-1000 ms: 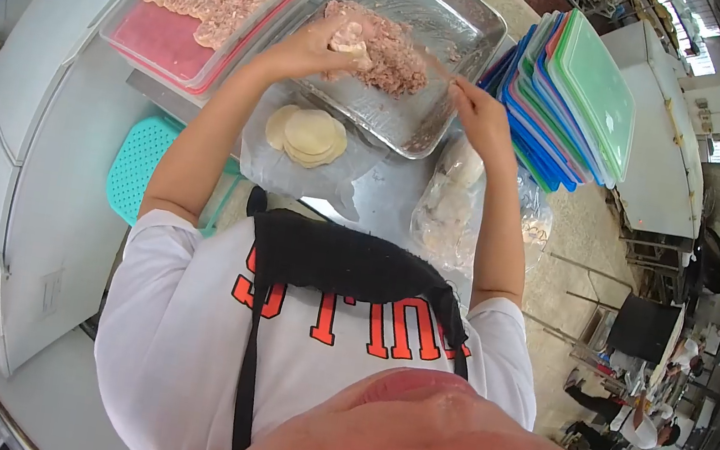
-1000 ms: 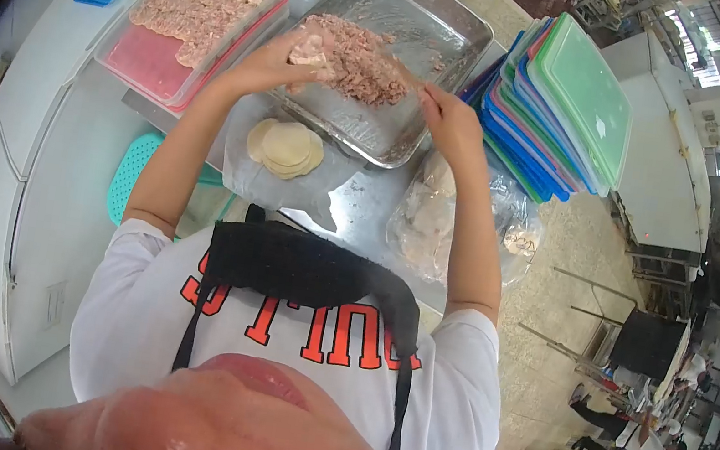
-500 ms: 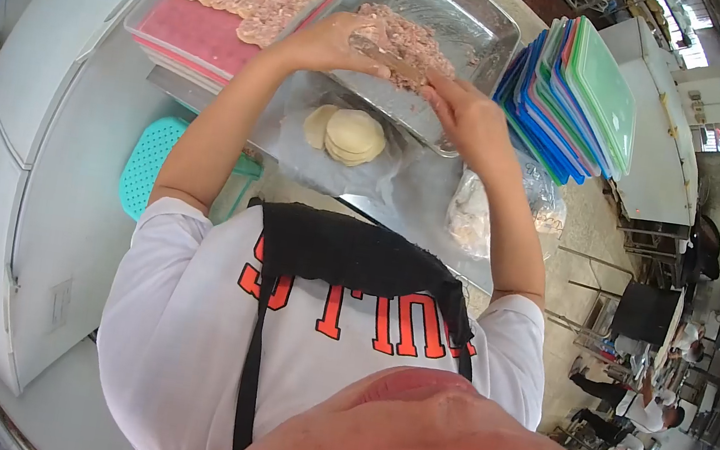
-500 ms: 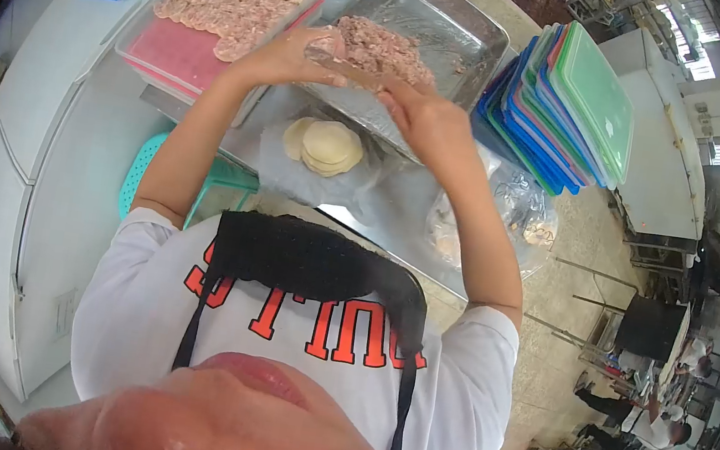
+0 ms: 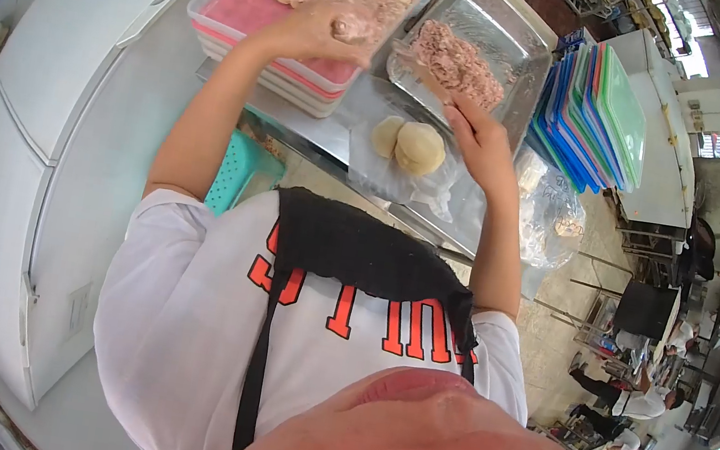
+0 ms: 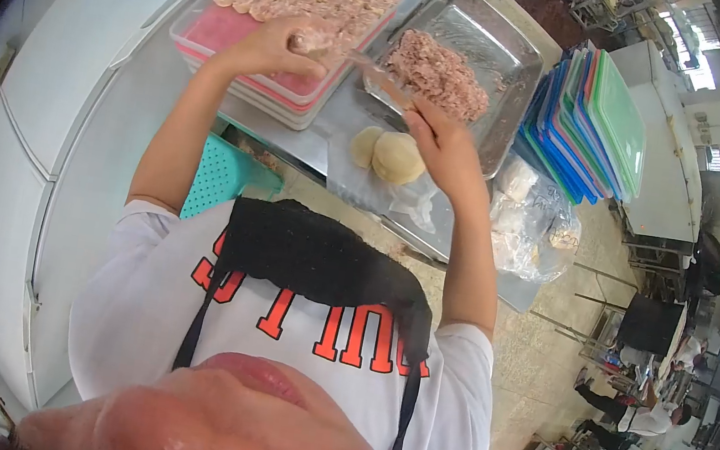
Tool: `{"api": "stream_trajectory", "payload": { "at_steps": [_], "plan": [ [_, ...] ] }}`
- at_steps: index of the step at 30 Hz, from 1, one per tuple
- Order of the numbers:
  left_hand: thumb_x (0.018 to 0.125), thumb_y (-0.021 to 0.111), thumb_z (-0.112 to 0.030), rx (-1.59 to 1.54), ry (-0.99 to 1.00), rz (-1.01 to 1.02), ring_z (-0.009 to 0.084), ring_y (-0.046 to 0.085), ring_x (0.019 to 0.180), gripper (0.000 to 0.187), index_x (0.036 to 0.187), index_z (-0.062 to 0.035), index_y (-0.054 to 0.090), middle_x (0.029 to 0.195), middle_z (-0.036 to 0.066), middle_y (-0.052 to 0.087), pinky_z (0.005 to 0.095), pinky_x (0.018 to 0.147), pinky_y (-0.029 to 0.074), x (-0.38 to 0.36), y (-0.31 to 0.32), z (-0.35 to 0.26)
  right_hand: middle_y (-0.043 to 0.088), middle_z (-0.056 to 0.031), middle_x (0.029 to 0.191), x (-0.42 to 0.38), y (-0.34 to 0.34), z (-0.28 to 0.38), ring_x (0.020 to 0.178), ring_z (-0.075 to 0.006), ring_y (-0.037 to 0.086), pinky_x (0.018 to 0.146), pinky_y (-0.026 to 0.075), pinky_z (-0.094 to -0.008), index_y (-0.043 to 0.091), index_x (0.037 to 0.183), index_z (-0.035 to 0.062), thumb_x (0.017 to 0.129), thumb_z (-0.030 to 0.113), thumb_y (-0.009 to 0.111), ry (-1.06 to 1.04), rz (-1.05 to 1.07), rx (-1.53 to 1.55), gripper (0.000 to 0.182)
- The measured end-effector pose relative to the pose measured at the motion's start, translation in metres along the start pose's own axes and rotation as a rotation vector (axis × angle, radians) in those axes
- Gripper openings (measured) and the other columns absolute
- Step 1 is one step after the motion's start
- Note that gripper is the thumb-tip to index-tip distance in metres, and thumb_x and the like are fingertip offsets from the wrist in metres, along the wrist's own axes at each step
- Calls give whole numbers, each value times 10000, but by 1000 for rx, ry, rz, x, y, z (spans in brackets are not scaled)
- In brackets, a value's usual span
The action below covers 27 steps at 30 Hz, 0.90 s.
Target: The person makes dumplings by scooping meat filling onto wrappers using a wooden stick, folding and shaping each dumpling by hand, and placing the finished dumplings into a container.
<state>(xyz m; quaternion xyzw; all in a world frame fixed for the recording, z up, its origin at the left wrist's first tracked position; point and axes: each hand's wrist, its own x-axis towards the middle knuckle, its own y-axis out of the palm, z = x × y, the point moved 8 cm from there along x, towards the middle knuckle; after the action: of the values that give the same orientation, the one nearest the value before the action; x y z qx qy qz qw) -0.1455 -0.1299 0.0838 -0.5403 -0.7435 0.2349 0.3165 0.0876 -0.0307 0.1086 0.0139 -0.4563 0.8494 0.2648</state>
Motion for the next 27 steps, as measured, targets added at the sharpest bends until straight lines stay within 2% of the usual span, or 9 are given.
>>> {"api": "stream_trajectory", "payload": {
  "at_steps": [2,4,5,8,11,17,20,22,27],
  "plan": [
    [741,744,-298,-147,-146,-12,253,548,1118,609,1246,-31,534,1213,171,570,346,977,405,-10,-17,50,651,-169,866,-15,1,-21,793,-274,638,711,482,-347,618,1120,30,921,234,572,72,-23,30,289],
    [739,722,-301,64,-46,-148,300,552,1107,603,1219,11,534,1183,196,580,372,972,409,-17,-30,90,627,-22,842,-33,-1,-56,737,-80,536,671,441,-233,580,1200,-15,931,219,588,291,-58,142,357],
    [737,699,-303,278,55,-285,348,556,1096,602,1192,54,533,1153,221,590,399,966,413,-23,-38,93,627,-22,842,-39,-5,-57,737,-80,536,671,441,-233,580,1200,-15,931,219,588,296,-56,140,357],
    [734,689,-275,434,94,-322,367,552,1094,609,1239,16,512,1189,220,570,414,936,439,-24,-38,78,539,54,769,-58,-9,-65,650,-31,443,585,367,-185,594,1197,-5,939,228,580,454,-99,301,348],
    [734,688,-257,193,-50,-211,387,540,1082,598,1245,-11,500,1160,229,575,429,908,445,-12,-24,79,491,79,721,-61,-15,-55,615,-9,398,543,309,-174,604,1191,6,943,236,575,440,-150,319,340],
    [766,665,-190,227,-41,-218,406,535,1066,513,1206,-5,477,1127,248,580,455,892,440,-5,-6,68,466,81,709,-54,-17,-50,608,-26,393,553,315,-173,613,1169,17,955,254,553,434,-154,279,325],
    [769,642,-156,254,-19,-213,410,534,1064,489,1201,2,476,1131,261,573,456,885,442,3,-2,66,522,2,709,-45,-11,-76,640,-101,463,597,389,-249,610,1146,18,966,238,518,482,-78,254,298],
    [767,631,-140,264,12,-229,414,536,1056,460,1175,11,482,1116,267,575,454,885,443,14,5,73,604,-110,754,-30,-11,-90,672,-244,562,657,451,-334,610,1134,48,975,218,474,370,-51,-47,270],
    [759,600,-97,263,-53,-122,419,528,1050,390,1107,37,486,1093,273,571,444,890,441,4,3,52,616,-209,843,6,14,-142,820,-342,606,752,464,-410,564,1219,93,944,160,484,79,37,-216,294]
  ]
}}
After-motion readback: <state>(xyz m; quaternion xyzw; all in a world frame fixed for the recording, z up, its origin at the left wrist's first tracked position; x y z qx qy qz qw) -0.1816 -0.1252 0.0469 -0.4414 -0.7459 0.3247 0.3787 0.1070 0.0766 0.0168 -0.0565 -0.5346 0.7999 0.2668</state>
